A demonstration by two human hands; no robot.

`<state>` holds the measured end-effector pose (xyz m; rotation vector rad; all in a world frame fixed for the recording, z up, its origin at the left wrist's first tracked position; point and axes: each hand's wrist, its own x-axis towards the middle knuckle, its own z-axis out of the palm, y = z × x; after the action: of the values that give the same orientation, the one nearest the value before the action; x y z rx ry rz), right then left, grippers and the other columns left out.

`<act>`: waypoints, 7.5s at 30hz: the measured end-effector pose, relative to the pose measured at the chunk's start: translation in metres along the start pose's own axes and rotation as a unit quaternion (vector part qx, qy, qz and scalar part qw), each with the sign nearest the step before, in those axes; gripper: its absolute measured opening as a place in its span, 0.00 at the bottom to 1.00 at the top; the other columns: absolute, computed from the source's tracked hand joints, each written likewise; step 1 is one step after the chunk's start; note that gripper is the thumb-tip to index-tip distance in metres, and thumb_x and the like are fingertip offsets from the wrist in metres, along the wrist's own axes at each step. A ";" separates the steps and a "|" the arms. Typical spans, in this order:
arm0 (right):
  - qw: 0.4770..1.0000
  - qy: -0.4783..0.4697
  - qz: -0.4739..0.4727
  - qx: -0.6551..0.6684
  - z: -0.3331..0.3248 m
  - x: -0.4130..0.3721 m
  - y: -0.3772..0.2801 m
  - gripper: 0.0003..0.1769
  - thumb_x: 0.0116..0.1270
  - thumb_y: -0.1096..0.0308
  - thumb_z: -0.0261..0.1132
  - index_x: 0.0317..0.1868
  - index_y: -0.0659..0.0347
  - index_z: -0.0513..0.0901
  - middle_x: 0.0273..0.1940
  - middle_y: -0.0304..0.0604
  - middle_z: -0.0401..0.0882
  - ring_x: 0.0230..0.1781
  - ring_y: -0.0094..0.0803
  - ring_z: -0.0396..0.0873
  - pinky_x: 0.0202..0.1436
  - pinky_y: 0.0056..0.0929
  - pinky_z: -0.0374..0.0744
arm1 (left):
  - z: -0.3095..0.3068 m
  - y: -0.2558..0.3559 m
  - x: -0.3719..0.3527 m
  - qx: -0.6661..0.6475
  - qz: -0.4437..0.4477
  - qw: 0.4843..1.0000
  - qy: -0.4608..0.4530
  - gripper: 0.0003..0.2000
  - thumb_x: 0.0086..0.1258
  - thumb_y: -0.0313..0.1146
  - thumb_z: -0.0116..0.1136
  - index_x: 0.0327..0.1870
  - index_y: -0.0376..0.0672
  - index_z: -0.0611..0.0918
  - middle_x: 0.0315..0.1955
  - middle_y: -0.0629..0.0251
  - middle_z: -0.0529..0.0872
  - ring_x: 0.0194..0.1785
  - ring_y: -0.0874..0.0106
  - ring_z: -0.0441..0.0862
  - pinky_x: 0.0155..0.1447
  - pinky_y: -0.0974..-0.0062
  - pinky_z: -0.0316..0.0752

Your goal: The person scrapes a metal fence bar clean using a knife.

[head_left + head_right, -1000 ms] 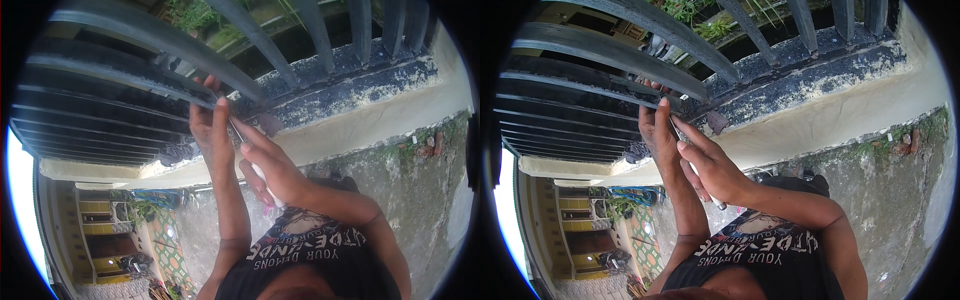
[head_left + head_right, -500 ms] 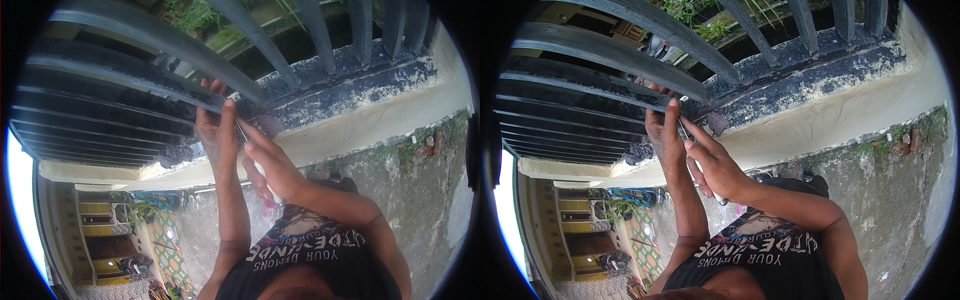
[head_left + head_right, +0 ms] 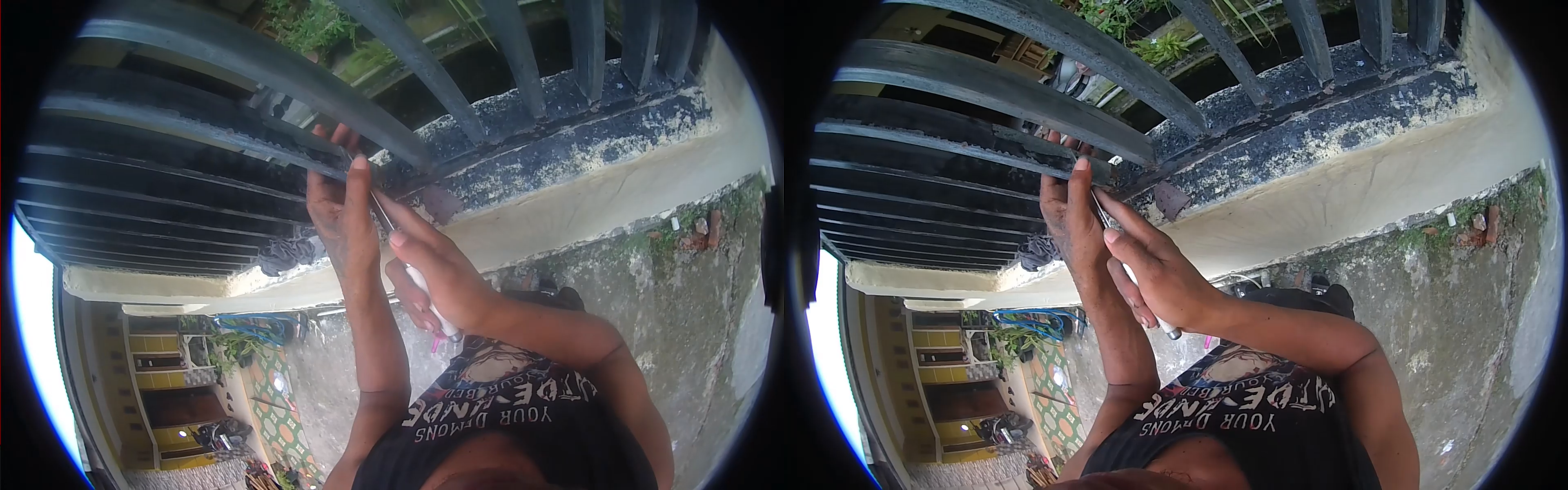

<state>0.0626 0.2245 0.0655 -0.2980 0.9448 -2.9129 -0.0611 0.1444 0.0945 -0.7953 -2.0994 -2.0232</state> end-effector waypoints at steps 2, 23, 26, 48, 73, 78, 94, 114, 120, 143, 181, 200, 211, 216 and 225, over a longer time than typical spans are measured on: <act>1.000 -0.001 0.003 0.010 -0.003 0.001 -0.003 0.33 0.86 0.58 0.44 0.85 0.55 0.49 0.21 0.36 0.65 0.12 0.22 0.60 0.16 0.24 0.69 | 0.003 0.001 -0.001 0.025 0.007 1.000 0.001 0.31 0.77 0.28 0.59 0.78 0.31 0.64 0.70 0.49 0.77 0.75 0.60 0.73 0.76 0.66 0.68; 0.998 0.033 -0.002 -0.046 0.000 -0.003 0.001 0.32 0.87 0.59 0.44 0.85 0.55 0.50 0.19 0.34 0.65 0.11 0.22 0.60 0.16 0.24 0.69 | -0.003 -0.010 -0.005 0.051 0.016 0.998 -0.021 0.31 0.76 0.26 0.60 0.77 0.29 0.64 0.70 0.49 0.77 0.75 0.61 0.73 0.75 0.66 0.68; 0.999 0.036 -0.003 -0.029 -0.003 -0.006 -0.003 0.32 0.86 0.58 0.44 0.85 0.56 0.50 0.19 0.34 0.65 0.11 0.22 0.61 0.17 0.25 0.68 | 0.003 0.002 -0.006 0.043 -0.011 0.999 -0.017 0.31 0.77 0.27 0.60 0.78 0.30 0.63 0.70 0.48 0.77 0.75 0.61 0.73 0.76 0.66 0.68; 1.000 -0.002 -0.001 -0.007 -0.004 -0.004 -0.001 0.33 0.86 0.56 0.43 0.86 0.53 0.48 0.20 0.34 0.63 0.11 0.21 0.59 0.15 0.23 0.68 | 0.001 -0.004 -0.004 0.025 0.007 1.000 0.003 0.32 0.78 0.31 0.58 0.78 0.27 0.61 0.69 0.50 0.78 0.76 0.59 0.72 0.77 0.65 0.66; 0.998 -0.037 0.013 0.050 0.005 -0.010 -0.010 0.34 0.86 0.58 0.43 0.86 0.53 0.46 0.19 0.35 0.63 0.10 0.22 0.59 0.14 0.24 0.69 | 0.000 0.008 -0.005 0.014 0.002 1.000 -0.006 0.31 0.77 0.29 0.59 0.78 0.29 0.63 0.70 0.49 0.77 0.75 0.60 0.72 0.75 0.66 0.68; 0.998 -0.005 0.011 0.058 -0.002 -0.007 0.002 0.33 0.86 0.59 0.42 0.86 0.52 0.46 0.19 0.34 0.62 0.10 0.22 0.60 0.15 0.23 0.69 | 0.001 -0.006 -0.008 0.055 0.021 0.998 -0.012 0.32 0.77 0.27 0.60 0.78 0.29 0.62 0.70 0.48 0.76 0.76 0.59 0.71 0.77 0.64 0.66; 0.999 -0.042 -0.015 -0.020 0.021 -0.002 -0.019 0.34 0.87 0.57 0.43 0.86 0.55 0.46 0.19 0.36 0.63 0.10 0.22 0.60 0.16 0.24 0.69 | 0.000 0.032 0.002 0.029 0.060 0.998 0.015 0.24 0.77 0.27 0.60 0.72 0.32 0.73 0.64 0.51 0.81 0.70 0.65 0.77 0.71 0.70 0.71; 0.994 -0.049 -0.092 0.010 0.073 0.011 -0.041 0.34 0.85 0.57 0.45 0.84 0.53 0.45 0.23 0.40 0.69 0.13 0.29 0.68 0.17 0.28 0.73 | -0.003 0.080 0.034 -0.021 0.071 0.997 -0.012 0.24 0.74 0.31 0.61 0.70 0.34 0.77 0.65 0.51 0.81 0.73 0.64 0.75 0.75 0.69 0.66; 0.994 -0.042 -0.097 0.005 0.075 0.011 -0.040 0.34 0.85 0.58 0.44 0.84 0.54 0.45 0.22 0.40 0.69 0.13 0.28 0.68 0.16 0.27 0.73 | -0.006 0.076 0.030 -0.066 0.060 0.996 -0.007 0.25 0.73 0.31 0.59 0.71 0.34 0.75 0.66 0.50 0.79 0.75 0.61 0.72 0.79 0.67 0.62; 0.992 -0.052 -0.098 -0.052 0.070 0.005 -0.035 0.34 0.85 0.58 0.44 0.84 0.56 0.45 0.22 0.39 0.68 0.12 0.26 0.66 0.15 0.26 0.72 | -0.009 0.042 0.014 0.019 0.084 0.996 -0.002 0.24 0.74 0.31 0.56 0.71 0.36 0.77 0.67 0.56 0.80 0.74 0.64 0.74 0.78 0.67 0.63; 0.994 -0.081 0.007 0.068 0.045 -0.006 -0.025 0.35 0.84 0.54 0.42 0.86 0.44 0.41 0.17 0.33 0.61 0.06 0.24 0.61 0.11 0.25 0.70 | -0.006 0.050 0.005 -0.005 0.055 0.998 0.004 0.32 0.73 0.33 0.62 0.76 0.31 0.68 0.64 0.52 0.80 0.57 0.72 0.79 0.60 0.72 0.75; 0.999 -0.047 -0.005 0.005 0.038 -0.008 -0.022 0.35 0.86 0.57 0.43 0.86 0.51 0.41 0.17 0.36 0.62 0.08 0.24 0.60 0.12 0.24 0.70 | -0.006 0.036 0.003 0.018 0.033 0.999 -0.003 0.29 0.74 0.35 0.61 0.74 0.34 0.72 0.66 0.46 0.79 0.69 0.63 0.77 0.67 0.68 0.74; 0.998 -0.065 -0.010 0.006 0.041 -0.007 -0.024 0.36 0.85 0.56 0.43 0.86 0.48 0.41 0.16 0.34 0.61 0.06 0.24 0.60 0.12 0.24 0.70 | -0.004 0.045 0.003 0.011 0.036 0.999 0.014 0.28 0.73 0.32 0.60 0.73 0.33 0.73 0.65 0.48 0.80 0.65 0.68 0.78 0.67 0.70 0.73; 0.999 -0.038 -0.007 0.024 0.031 -0.008 -0.013 0.36 0.85 0.56 0.43 0.86 0.48 0.41 0.16 0.34 0.61 0.07 0.24 0.61 0.12 0.25 0.71 | -0.001 0.026 0.001 0.060 0.053 0.996 0.024 0.29 0.73 0.32 0.60 0.74 0.32 0.72 0.56 0.56 0.84 0.56 0.71 0.79 0.62 0.72 0.74; 0.999 -0.039 -0.012 0.006 0.031 -0.004 -0.011 0.36 0.85 0.55 0.43 0.86 0.47 0.41 0.17 0.35 0.62 0.07 0.23 0.61 0.12 0.24 0.72 | -0.003 0.031 0.007 0.072 0.062 0.995 0.026 0.29 0.73 0.32 0.60 0.74 0.32 0.73 0.56 0.56 0.84 0.54 0.73 0.79 0.60 0.73 0.74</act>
<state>0.0727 0.2157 0.0957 -0.4208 0.9177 -2.9037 -0.0534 0.1429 0.1256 -0.8180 -2.0848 -1.7889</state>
